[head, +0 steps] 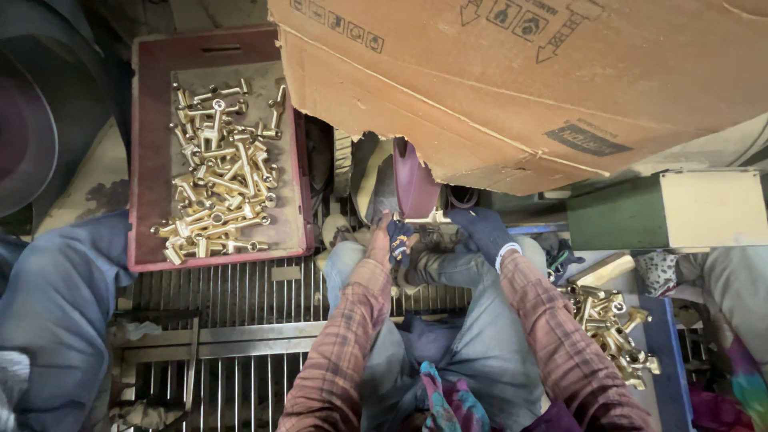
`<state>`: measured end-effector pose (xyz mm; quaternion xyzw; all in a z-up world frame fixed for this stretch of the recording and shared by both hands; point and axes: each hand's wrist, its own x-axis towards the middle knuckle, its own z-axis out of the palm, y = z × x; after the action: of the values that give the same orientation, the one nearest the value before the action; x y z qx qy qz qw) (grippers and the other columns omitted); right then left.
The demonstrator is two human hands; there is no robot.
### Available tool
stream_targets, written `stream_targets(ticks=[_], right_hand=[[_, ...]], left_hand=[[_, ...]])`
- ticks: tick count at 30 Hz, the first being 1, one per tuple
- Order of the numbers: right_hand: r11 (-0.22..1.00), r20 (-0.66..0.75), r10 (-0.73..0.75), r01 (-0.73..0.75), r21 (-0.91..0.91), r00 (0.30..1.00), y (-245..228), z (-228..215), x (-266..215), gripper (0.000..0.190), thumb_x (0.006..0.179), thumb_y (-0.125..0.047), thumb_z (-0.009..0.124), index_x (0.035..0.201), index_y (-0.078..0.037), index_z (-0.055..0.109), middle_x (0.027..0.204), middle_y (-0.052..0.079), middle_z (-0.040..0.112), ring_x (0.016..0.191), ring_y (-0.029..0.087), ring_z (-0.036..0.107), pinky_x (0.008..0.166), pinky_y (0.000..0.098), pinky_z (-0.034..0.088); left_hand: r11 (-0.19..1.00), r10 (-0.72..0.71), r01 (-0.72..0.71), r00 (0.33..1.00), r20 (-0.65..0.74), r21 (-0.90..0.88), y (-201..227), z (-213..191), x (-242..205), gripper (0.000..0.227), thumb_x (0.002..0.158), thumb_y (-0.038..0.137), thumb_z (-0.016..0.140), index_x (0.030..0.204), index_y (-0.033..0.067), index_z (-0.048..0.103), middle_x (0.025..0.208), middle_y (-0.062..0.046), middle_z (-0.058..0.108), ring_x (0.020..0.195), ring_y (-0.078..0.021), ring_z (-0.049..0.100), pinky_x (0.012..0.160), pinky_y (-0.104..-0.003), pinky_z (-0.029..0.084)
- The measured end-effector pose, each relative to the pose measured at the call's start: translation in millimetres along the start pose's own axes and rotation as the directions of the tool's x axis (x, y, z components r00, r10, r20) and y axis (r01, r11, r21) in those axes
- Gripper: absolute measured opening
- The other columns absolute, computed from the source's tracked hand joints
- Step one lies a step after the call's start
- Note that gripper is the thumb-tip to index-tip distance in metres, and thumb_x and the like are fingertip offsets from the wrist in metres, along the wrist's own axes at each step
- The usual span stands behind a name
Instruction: The person sits on the floor and repeatedly picks up small brass-colored metal parts from a red tray. They hold each part against a rotating grinding wheel to polish it, then place the finished part into a blue tray. The process is repeated for multiple parts throughout the clip.
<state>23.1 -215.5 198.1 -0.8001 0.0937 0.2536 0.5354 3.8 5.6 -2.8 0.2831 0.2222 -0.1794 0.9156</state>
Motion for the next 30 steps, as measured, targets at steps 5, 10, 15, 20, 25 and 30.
stream_targets(ticks=[5, 10, 15, 20, 25, 30], right_hand=[[0.949, 0.007, 0.264, -0.26, 0.18, 0.965, 7.4, 1.0, 20.8, 0.038, 0.088, -0.039, 0.072, 0.087, -0.001, 0.068, 0.059, 0.004, 0.049, 0.048, 0.016, 0.044, 0.049, 0.0364, 0.049], [0.887, 0.07, 0.392, -0.397, 0.236, 0.917, -4.9, -1.2, 8.9, 0.046, 0.088, -0.045, 0.074, 0.089, 0.0, 0.068, 0.064, 0.007, 0.054, 0.05, 0.02, 0.051, 0.049, 0.0367, 0.047], [0.995, -0.099, -0.096, 0.096, -0.008, 0.99, 2.8, -7.9, -47.3, 0.033, 0.085, -0.03, 0.072, 0.108, -0.008, 0.064, 0.081, 0.01, 0.066, 0.063, 0.018, 0.062, 0.055, 0.0349, 0.051], [0.833, -0.257, -0.549, 0.496, -0.244, 0.795, 15.6, -5.1, -50.2, 0.04, 0.082, -0.019, 0.079, 0.114, -0.005, 0.061, 0.109, 0.011, 0.066, 0.098, 0.019, 0.064, 0.087, 0.0338, 0.053], [0.91, -0.298, -0.413, 0.398, -0.113, 0.861, 15.9, -1.1, -34.3, 0.04, 0.081, -0.021, 0.08, 0.114, -0.006, 0.062, 0.11, 0.01, 0.067, 0.099, 0.019, 0.064, 0.087, 0.034, 0.054], [0.911, -0.277, -0.409, 0.372, -0.178, 0.869, 12.4, 4.5, -20.8, 0.045, 0.084, -0.023, 0.079, 0.119, -0.002, 0.061, 0.114, 0.013, 0.067, 0.104, 0.021, 0.065, 0.093, 0.0356, 0.052]], left_hand=[[0.996, -0.071, 0.07, 0.997, -0.02, -0.051, -8.4, -25.2, 22.9, 0.044, 0.1, 0.05, 0.058, 0.103, 0.0068, 0.061, 0.077, -0.012, 0.066, 0.051, -0.0227, 0.063, 0.043, -0.037, 0.052], [0.991, -0.133, 0.133, 0.991, -0.028, 0.026, 0.6, -29.1, 7.8, 0.039, 0.099, 0.046, 0.06, 0.106, 0.0074, 0.063, 0.079, -0.009, 0.066, 0.057, -0.0223, 0.064, 0.049, -0.035, 0.054], [0.681, 0.5, -0.508, 0.849, 0.172, 0.527, 21.9, 17.9, -75.0, 0.03, 0.108, 0.032, 0.057, 0.116, 0.0048, 0.063, 0.107, -0.005, 0.066, 0.098, -0.012, 0.059, 0.09, -0.026, 0.049], [0.581, 0.571, -0.559, 0.798, 0.192, 0.592, 55.2, 73.7, -104.0, 0.025, 0.108, 0.03, 0.053, 0.115, 0.0062, 0.059, 0.106, -0.005, 0.061, 0.1, -0.0129, 0.055, 0.09, -0.027, 0.047], [0.499, 0.611, -0.573, 0.765, 0.205, 0.65, 63.0, 83.8, -83.9, 0.027, 0.109, 0.032, 0.049, 0.113, 0.0064, 0.057, 0.104, -0.005, 0.061, 0.097, -0.0139, 0.056, 0.089, -0.027, 0.048], [0.625, 0.552, -0.457, 0.832, 0.056, 0.633, 45.1, 57.5, -53.1, 0.03, 0.11, 0.034, 0.049, 0.105, 0.0051, 0.057, 0.091, -0.004, 0.061, 0.083, -0.0126, 0.051, 0.076, -0.028, 0.046]])
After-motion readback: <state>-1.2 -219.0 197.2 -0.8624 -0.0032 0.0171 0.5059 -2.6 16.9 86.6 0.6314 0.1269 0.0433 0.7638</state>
